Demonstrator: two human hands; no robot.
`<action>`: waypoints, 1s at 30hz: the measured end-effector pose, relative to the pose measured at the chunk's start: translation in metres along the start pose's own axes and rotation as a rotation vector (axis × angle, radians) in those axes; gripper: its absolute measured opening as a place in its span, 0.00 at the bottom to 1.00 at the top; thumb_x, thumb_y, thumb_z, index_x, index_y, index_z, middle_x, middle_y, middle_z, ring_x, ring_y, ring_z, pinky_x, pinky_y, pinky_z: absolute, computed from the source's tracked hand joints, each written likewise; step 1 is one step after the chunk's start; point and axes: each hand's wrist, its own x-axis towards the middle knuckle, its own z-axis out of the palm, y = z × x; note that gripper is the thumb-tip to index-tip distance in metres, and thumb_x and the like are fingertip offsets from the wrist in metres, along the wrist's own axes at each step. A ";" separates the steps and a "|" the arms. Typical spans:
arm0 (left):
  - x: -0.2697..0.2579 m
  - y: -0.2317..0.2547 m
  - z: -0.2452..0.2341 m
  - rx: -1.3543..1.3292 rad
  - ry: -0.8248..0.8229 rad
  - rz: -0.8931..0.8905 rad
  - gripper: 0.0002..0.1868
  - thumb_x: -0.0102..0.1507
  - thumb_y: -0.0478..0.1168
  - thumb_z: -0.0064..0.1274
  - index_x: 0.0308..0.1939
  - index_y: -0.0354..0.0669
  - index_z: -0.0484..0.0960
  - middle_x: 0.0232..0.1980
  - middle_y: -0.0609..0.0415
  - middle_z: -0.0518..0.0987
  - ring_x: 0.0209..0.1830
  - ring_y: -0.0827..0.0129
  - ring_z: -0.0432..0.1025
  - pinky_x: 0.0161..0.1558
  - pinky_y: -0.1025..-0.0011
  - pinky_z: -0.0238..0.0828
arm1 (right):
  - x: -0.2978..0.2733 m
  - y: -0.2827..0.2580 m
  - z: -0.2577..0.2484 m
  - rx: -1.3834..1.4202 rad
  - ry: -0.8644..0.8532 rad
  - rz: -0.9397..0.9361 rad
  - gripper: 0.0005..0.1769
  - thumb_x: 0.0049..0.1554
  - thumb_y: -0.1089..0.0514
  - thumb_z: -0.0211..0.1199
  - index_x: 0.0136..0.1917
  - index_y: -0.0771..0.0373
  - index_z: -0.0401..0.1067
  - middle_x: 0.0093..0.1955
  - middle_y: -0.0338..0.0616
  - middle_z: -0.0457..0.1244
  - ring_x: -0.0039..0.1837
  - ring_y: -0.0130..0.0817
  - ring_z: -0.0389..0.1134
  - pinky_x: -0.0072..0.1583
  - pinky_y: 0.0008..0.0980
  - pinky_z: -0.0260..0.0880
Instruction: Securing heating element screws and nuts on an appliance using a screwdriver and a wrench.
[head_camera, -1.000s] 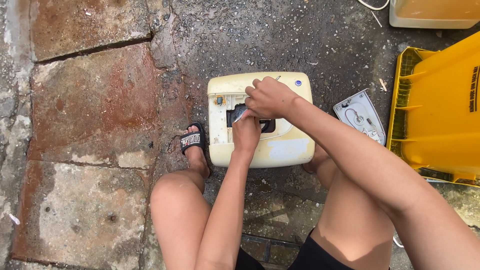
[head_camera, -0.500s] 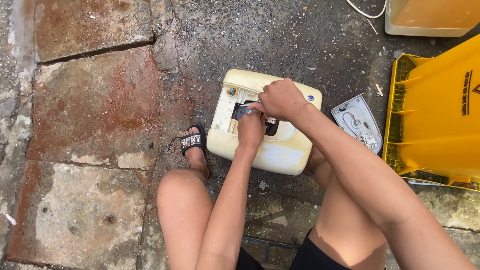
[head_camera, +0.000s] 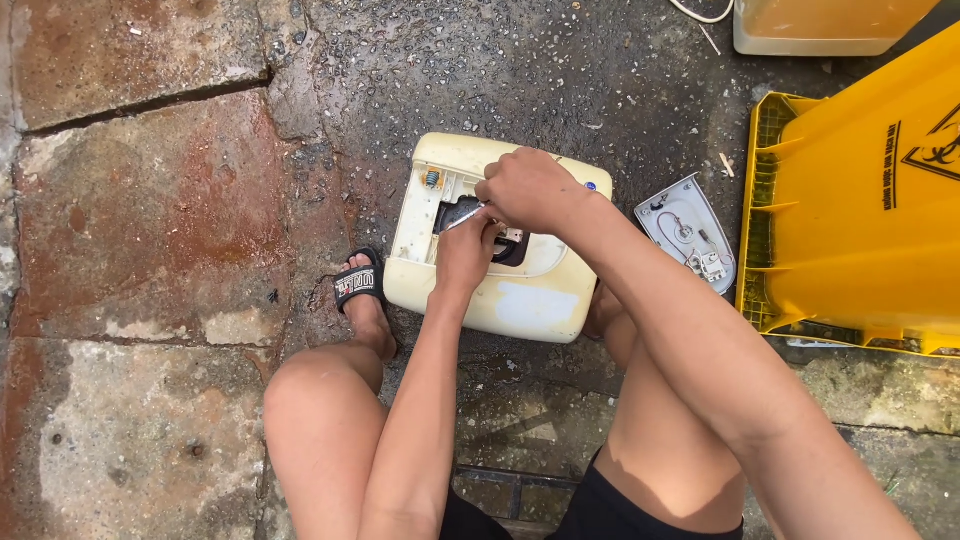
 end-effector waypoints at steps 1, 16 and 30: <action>0.000 0.001 -0.001 0.001 -0.005 0.000 0.08 0.69 0.49 0.52 0.44 0.56 0.83 0.36 0.56 0.86 0.44 0.48 0.80 0.53 0.48 0.74 | -0.001 -0.001 0.002 0.004 -0.002 0.003 0.14 0.60 0.39 0.61 0.46 0.46 0.80 0.38 0.34 0.68 0.44 0.42 0.73 0.50 0.45 0.76; -0.005 0.012 -0.010 -0.087 0.166 0.107 0.08 0.68 0.43 0.56 0.36 0.45 0.83 0.23 0.51 0.80 0.26 0.50 0.78 0.32 0.55 0.76 | -0.008 -0.004 -0.025 0.065 0.066 -0.113 0.09 0.54 0.48 0.71 0.49 0.46 0.79 0.49 0.24 0.69 0.62 0.30 0.71 0.79 0.48 0.49; -0.004 0.001 0.001 -0.143 0.157 0.054 0.14 0.64 0.36 0.53 0.23 0.39 0.73 0.19 0.42 0.74 0.22 0.44 0.74 0.24 0.57 0.70 | 0.000 0.013 0.008 -0.084 0.299 -0.433 0.34 0.56 0.20 0.54 0.40 0.51 0.73 0.35 0.35 0.64 0.46 0.34 0.71 0.68 0.39 0.69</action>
